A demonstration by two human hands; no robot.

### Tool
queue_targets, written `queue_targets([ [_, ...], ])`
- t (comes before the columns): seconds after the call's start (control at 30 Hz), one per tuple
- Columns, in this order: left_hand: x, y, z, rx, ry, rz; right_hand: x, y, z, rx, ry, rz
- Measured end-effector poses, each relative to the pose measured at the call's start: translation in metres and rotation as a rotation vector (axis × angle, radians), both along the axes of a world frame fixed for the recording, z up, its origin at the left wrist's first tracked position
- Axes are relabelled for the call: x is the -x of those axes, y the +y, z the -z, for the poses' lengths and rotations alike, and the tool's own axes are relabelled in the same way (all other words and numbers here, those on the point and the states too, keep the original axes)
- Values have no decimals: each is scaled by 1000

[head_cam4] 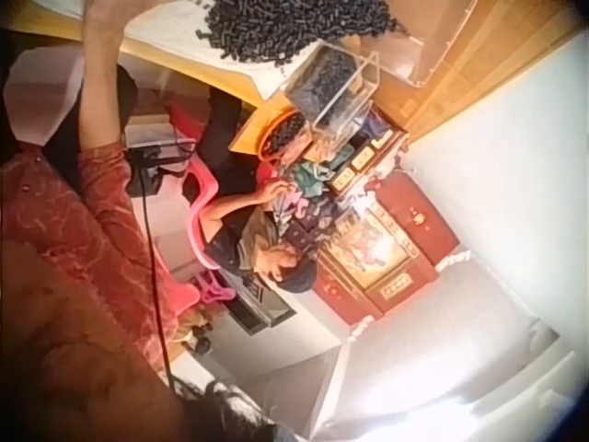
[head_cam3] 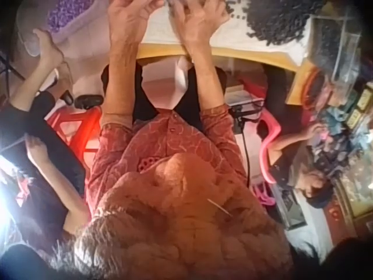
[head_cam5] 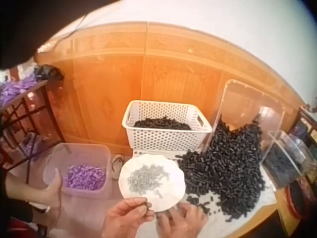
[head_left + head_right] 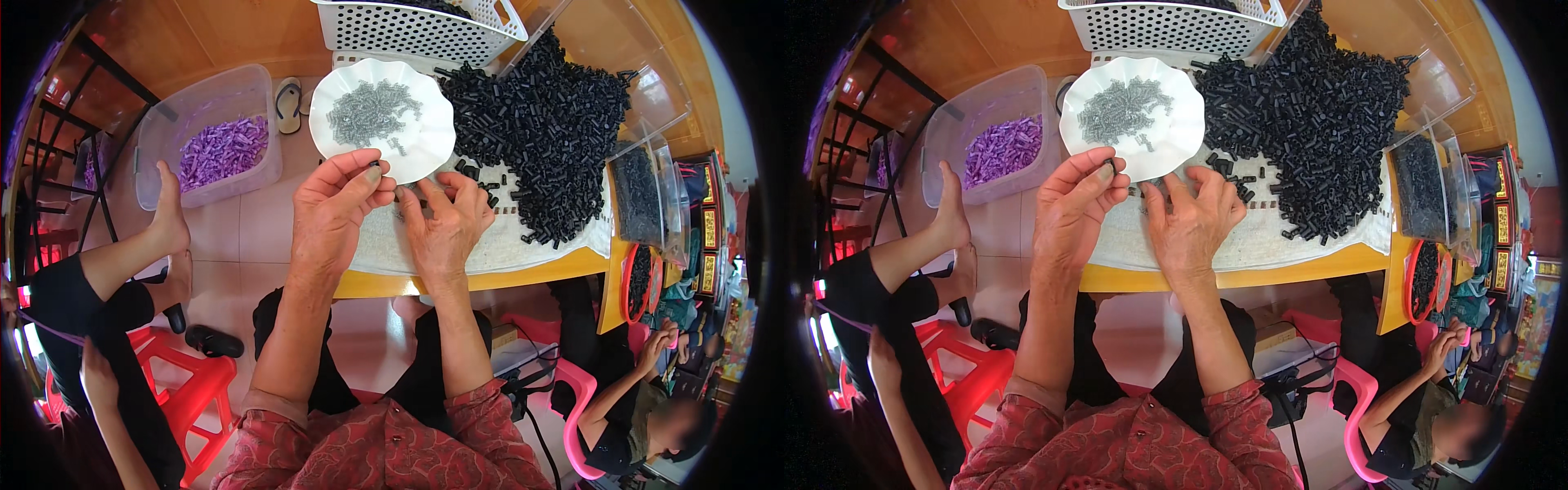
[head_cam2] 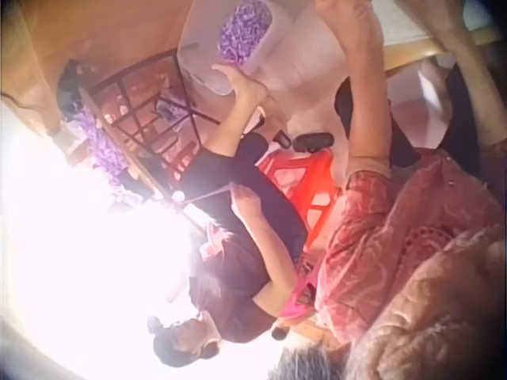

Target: The person assembles small black plastic tubes with silver metal rings by hand at a workbench.

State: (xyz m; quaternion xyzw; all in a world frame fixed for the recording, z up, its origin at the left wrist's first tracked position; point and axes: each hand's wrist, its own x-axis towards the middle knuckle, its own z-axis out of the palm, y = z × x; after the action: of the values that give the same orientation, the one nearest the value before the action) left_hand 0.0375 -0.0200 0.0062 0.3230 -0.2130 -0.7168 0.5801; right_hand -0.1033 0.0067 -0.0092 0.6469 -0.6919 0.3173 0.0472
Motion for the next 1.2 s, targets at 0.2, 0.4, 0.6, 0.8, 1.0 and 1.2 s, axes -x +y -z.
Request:
queue_targets([
  [0.2,1,-2,-1,17,-6,-31,-7,-3,0,6,-43,85],
  [0.4,-3,-3,2,22,-3,-46,-4,-2,2,28,-93,58],
  [0.6,-5,-4,3,43,-7,-58,13,4,-5,34,-156,-5],
  [0.8,4,2,3,117,21,58,21,6,-11,-9,-340,-74],
  [1.0,12,5,3,132,24,145,23,8,-14,-40,-411,-122],
  [1.2,16,7,5,121,-47,174,28,10,-24,-104,-799,-224],
])
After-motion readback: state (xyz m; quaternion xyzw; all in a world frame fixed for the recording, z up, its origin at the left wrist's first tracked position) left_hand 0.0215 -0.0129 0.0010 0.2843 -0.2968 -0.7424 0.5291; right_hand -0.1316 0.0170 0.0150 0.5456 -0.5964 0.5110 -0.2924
